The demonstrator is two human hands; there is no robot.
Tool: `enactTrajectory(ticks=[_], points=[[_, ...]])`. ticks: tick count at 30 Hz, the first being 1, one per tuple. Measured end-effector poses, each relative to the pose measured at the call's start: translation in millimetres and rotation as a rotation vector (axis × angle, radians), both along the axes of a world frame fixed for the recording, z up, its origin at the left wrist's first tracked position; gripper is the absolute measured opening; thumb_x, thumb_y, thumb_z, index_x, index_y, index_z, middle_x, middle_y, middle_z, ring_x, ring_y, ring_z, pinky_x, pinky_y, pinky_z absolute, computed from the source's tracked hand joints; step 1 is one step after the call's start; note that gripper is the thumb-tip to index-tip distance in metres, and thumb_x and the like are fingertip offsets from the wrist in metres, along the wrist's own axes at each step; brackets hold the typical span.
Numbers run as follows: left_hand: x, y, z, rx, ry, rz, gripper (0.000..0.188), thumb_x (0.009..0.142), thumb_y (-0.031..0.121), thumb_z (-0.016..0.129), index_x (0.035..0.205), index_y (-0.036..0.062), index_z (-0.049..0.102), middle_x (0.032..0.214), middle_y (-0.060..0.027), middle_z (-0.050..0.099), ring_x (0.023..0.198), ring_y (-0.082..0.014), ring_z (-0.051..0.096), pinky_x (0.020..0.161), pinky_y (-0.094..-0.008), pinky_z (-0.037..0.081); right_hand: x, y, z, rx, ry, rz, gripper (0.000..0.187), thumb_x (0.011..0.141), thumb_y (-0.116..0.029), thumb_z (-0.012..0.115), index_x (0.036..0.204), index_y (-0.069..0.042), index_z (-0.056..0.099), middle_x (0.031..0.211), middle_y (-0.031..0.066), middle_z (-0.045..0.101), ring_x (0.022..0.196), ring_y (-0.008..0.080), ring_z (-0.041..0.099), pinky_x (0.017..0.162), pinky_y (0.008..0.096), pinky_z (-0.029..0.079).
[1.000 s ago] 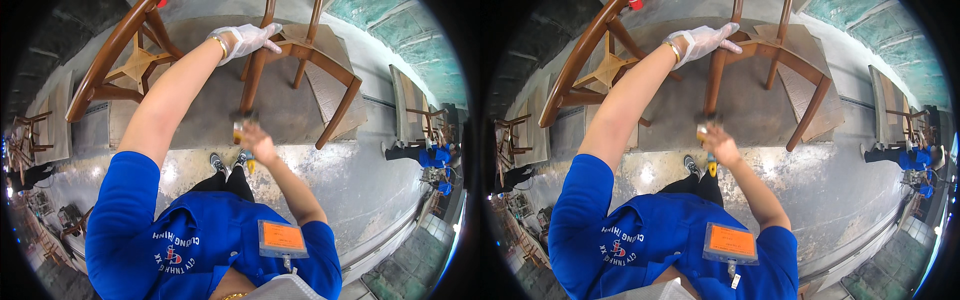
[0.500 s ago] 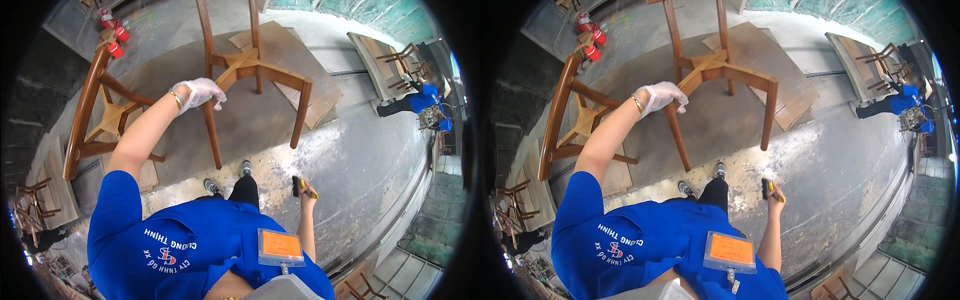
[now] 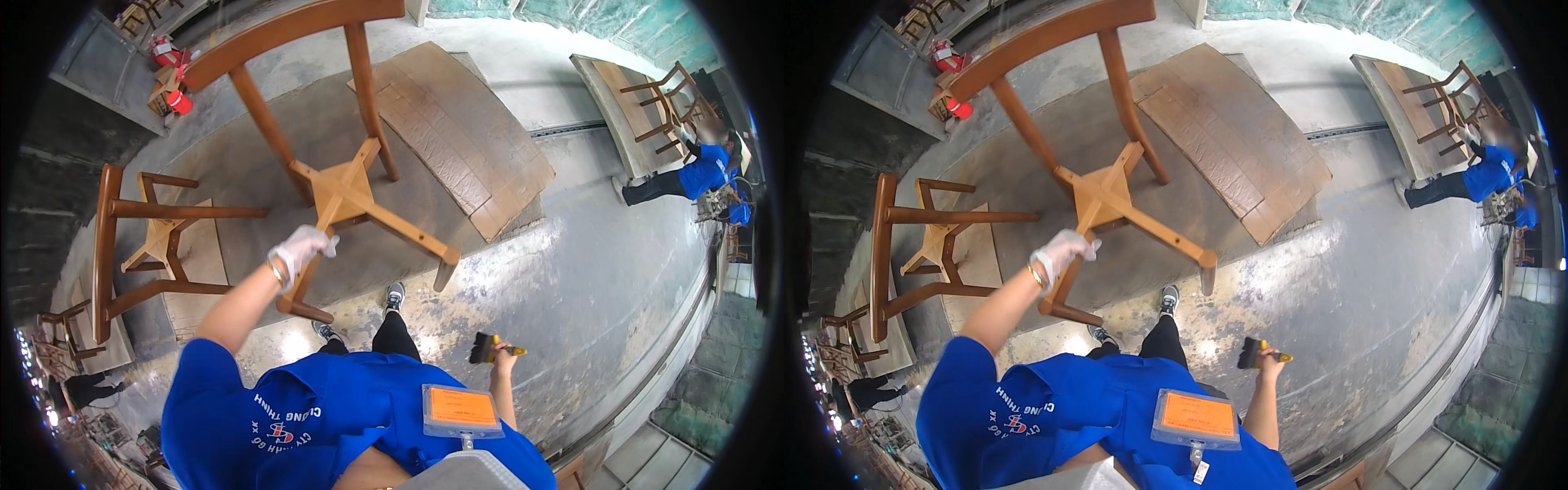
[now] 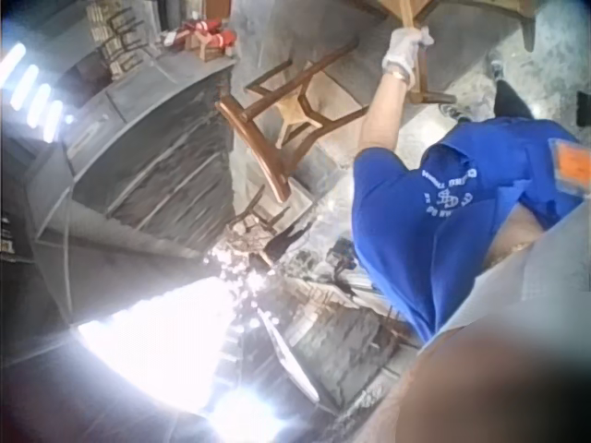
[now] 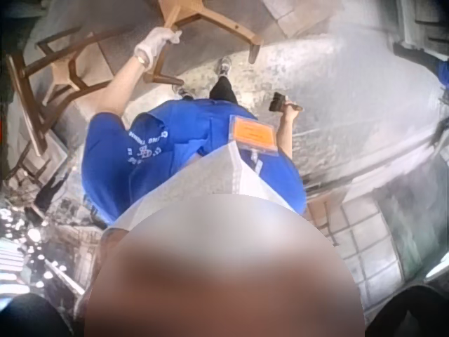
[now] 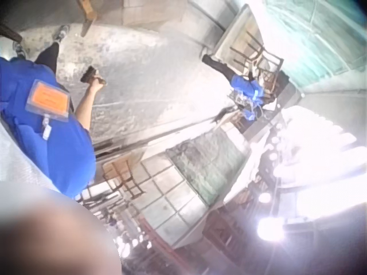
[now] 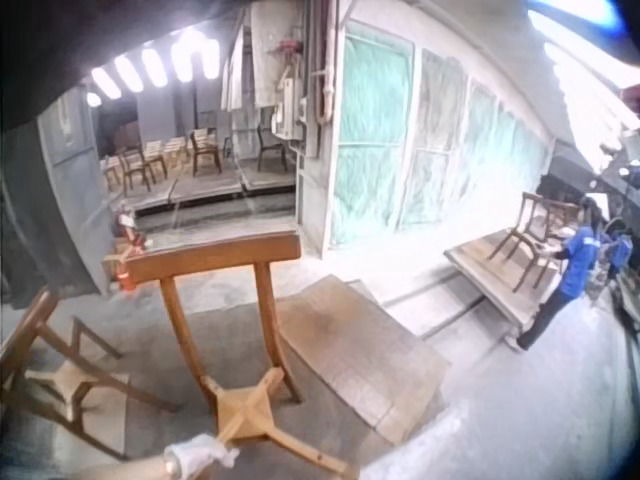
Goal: The person applies a finish to a wooden chair using a paintbrush. They systematically coat the legs, seat frame, and backrest, rotating the chair to reach all sides. The chair remains on a cardboard sheet on the floor.
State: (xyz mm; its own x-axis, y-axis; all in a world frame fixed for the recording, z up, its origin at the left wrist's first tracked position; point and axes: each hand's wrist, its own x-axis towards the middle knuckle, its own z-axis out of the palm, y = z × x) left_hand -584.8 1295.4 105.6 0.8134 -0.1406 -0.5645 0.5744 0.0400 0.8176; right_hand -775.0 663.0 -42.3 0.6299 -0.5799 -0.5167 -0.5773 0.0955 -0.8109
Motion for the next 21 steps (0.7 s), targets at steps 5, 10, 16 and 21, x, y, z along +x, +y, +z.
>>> enactTrajectory(ticks=[5, 10, 16, 21], points=[[-36, -69, -38, -0.08, -0.013, 0.39, 0.012, 0.077, -0.001, 0.07, 0.066, -0.0055, 0.071, 0.072, -0.0145, 0.071, 0.081, -0.0217, 0.072, 0.101, -0.0334, 0.055, 101, -45, 22, -0.02, 0.069, 0.088, 0.027, 0.083, 0.019, 0.053, 0.076, -0.007, 0.056, 0.102, 0.011, 0.072, 0.086, 0.0182, 0.064, 0.079, 0.0324, 0.053], [0, -137, -75, 0.37, -0.366, 0.344, 0.013, 0.083, 0.008, 0.07, 0.076, -0.0023, 0.073, 0.074, -0.014, 0.072, 0.074, -0.0246, 0.069, 0.084, -0.0353, 0.056, 144, -34, 30, -0.075, -0.003, 0.194, 0.027, 0.083, 0.02, 0.058, 0.077, -0.007, 0.055, 0.116, 0.0143, 0.073, 0.104, 0.0199, 0.066, 0.087, 0.0323, 0.051], [92, -222, -78, 0.261, 0.008, 0.849, 0.02, 0.09, 0.021, 0.075, 0.081, 0.0032, 0.077, 0.08, -0.0082, 0.074, 0.08, -0.0198, 0.07, 0.075, -0.0353, 0.054, 133, -26, 30, 0.094, 0.006, 0.212, 0.027, 0.081, 0.02, 0.063, 0.08, -0.007, 0.056, 0.124, 0.0174, 0.073, 0.117, 0.0236, 0.066, 0.096, 0.035, 0.049], [100, -191, -29, -0.14, -0.013, 0.665, 0.059, 0.096, 0.044, 0.077, 0.139, 0.004, 0.071, 0.139, -0.0078, 0.071, 0.131, -0.0248, 0.063, 0.119, -0.0375, 0.039, 109, -33, 28, 0.07, 0.005, 0.129, 0.027, 0.082, 0.018, 0.063, 0.082, -0.008, 0.057, 0.135, 0.0214, 0.071, 0.113, 0.0225, 0.067, 0.095, 0.0341, 0.05]])
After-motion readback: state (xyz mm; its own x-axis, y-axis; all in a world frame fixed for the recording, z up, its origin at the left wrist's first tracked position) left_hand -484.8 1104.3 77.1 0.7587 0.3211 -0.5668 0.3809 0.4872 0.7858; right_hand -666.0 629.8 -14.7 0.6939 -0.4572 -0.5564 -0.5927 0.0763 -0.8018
